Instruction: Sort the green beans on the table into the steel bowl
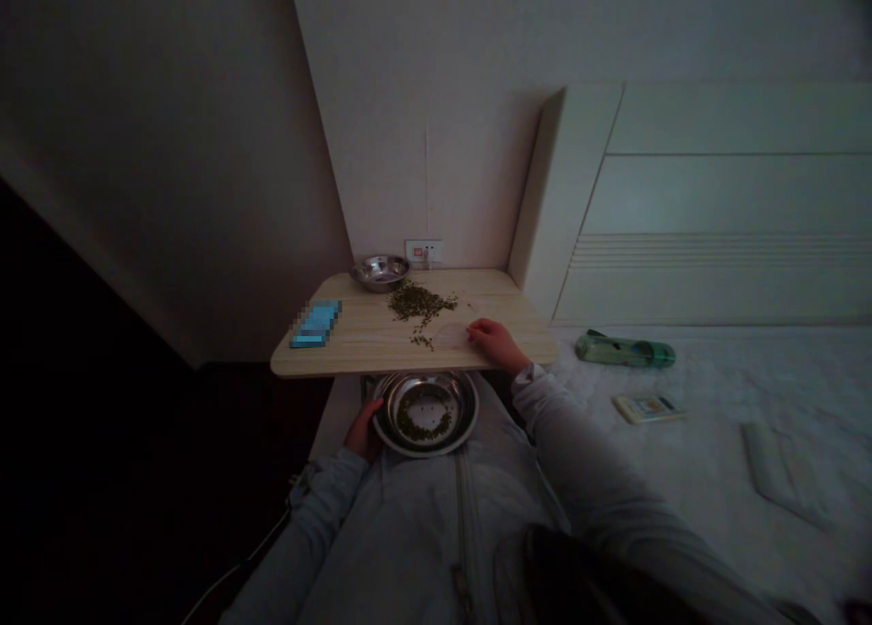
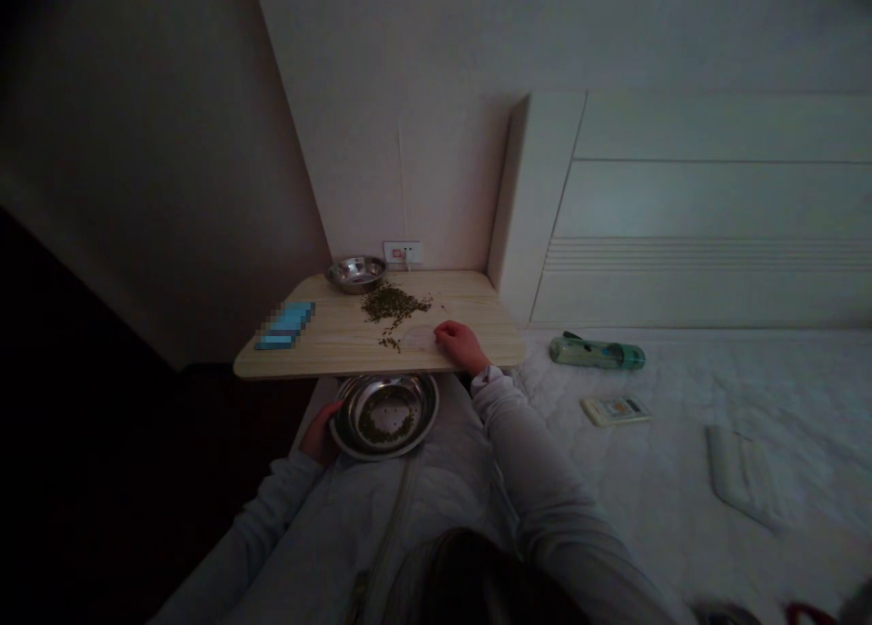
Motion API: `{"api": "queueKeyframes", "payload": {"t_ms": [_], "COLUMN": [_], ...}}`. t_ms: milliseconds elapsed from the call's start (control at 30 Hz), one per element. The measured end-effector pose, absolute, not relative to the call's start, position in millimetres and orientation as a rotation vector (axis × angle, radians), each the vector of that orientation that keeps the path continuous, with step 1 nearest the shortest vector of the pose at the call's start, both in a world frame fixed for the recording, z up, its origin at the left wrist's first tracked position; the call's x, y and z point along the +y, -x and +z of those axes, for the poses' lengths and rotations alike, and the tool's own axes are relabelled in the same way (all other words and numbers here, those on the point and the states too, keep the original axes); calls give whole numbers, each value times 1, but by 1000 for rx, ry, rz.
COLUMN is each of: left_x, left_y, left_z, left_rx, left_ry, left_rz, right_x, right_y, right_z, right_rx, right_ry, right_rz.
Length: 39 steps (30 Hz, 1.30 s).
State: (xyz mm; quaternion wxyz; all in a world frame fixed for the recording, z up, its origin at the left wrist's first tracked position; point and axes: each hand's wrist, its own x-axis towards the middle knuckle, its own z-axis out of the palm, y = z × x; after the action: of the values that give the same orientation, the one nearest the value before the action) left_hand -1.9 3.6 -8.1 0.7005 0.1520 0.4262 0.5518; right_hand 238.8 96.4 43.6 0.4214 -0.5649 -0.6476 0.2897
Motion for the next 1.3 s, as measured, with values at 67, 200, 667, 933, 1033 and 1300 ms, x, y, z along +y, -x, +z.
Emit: {"api": "queueKeyframes", "payload": {"t_ms": [67, 200, 667, 933, 1033, 1300], "left_x": [3, 2, 2, 3, 2, 3], "left_y": [1, 1, 1, 1, 1, 2], "left_z": [-7, -5, -7, -6, -5, -6], "left_rx": [956, 963, 954, 955, 941, 962], "left_ry": [-349, -351, -359, -345, -347, -364], "left_rz": [1235, 1220, 1218, 1195, 1186, 1224], "right_x": [96, 96, 95, 93, 93, 93], "right_y": [-238, -238, -237, -236, -236, -236], "right_z": [44, 43, 45, 48, 48, 47], "right_rx": [-1628, -1666, -1670, -1681, -1676, -1689], "right_ry": [1411, 1386, 1330, 1347, 1343, 1342], "right_rz": [737, 731, 783, 806, 836, 881]}}
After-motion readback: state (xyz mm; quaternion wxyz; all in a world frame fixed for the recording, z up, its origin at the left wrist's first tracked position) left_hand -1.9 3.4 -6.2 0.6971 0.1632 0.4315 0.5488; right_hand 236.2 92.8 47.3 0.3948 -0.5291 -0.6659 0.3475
